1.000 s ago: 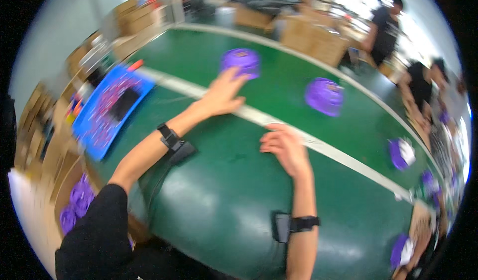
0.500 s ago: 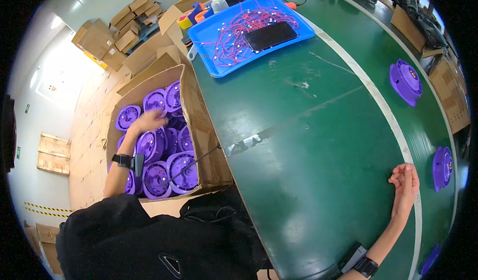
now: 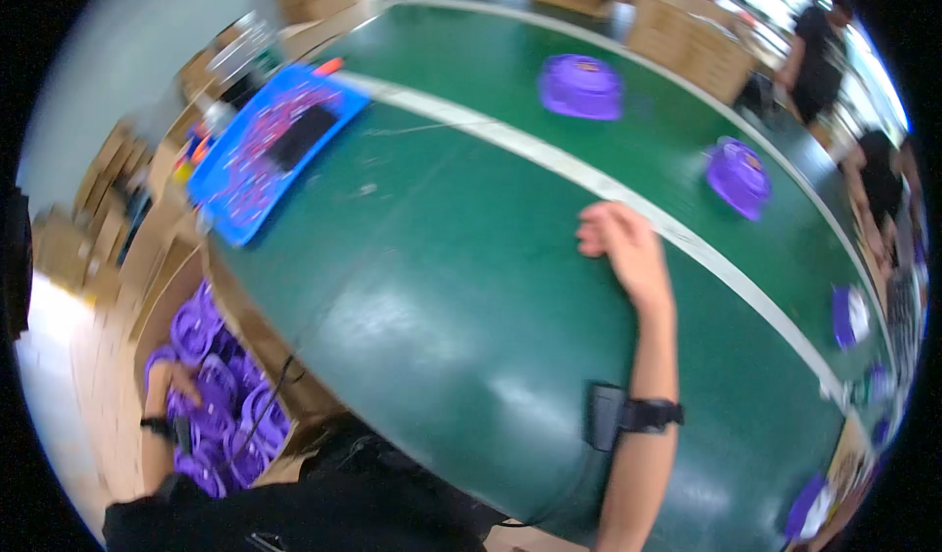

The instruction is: The person assembles purple plastic fan units on a green workbench. They pick up a fan base, insert a white fan blade, and secure the top cover. The person repeats this process for multiple units, placing the finished assemblies on the table.

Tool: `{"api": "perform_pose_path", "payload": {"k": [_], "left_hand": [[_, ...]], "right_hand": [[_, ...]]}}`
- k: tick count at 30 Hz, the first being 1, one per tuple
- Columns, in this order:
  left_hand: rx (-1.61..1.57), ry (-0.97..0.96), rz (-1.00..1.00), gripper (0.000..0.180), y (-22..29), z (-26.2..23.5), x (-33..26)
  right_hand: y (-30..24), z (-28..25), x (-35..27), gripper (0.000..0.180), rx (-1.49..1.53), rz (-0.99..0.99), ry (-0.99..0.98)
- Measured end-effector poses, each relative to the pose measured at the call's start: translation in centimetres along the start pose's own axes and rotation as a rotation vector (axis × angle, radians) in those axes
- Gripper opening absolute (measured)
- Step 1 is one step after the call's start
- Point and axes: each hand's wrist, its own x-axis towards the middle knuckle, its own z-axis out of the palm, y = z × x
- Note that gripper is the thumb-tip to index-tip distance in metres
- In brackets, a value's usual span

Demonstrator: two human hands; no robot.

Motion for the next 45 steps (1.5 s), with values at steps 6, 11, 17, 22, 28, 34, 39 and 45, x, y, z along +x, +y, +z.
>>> {"api": "perform_pose_path", "payload": {"k": [6, 11, 17, 22, 28, 34, 39, 45], "left_hand": [[0.018, 0.255, -0.308, 0.061, 11.7, -7.6, -11.2], [-0.478, 0.957, 0.713, 0.044, 22.1, -14.4, -22.0], [-0.761, 0.778, 1.356, 0.04, 48.3, -21.7, -16.2], [-1.165, 0.369, 1.431, 0.048, 64.6, -23.6, -12.6], [-1.054, -0.192, 1.67, 0.047, 68.6, -22.0, -8.1], [-1.09, -0.041, 1.72, 0.057, 68.3, -20.7, -9.4], [-1.001, 0.282, 1.791, 0.062, 68.3, -21.1, -10.2], [-0.93, 0.151, 1.844, 0.066, 68.5, -21.4, -8.4]], "right_hand": [[0.5, -0.5, 0.0, 0.027, 0.108, -0.019, -0.041], [-1.5, 0.2, -0.4, 0.04, 0.269, -0.012, -0.082], [-4.2, 4.0, -0.8, 0.089, 0.659, -0.077, -0.411], [-4.5, 2.0, -0.3, 0.073, 0.681, -0.118, 0.065], [-0.1, 0.1, 0.2, 0.05, 0.944, 0.066, 0.207], [-0.8, -0.1, -0.1, 0.056, 0.893, 0.078, 0.28], [-1.2, 0.1, -0.2, 0.062, 0.802, 0.073, 0.305], [-1.1, -0.7, -0.6, 0.07, 0.728, 0.027, 0.128]]}}
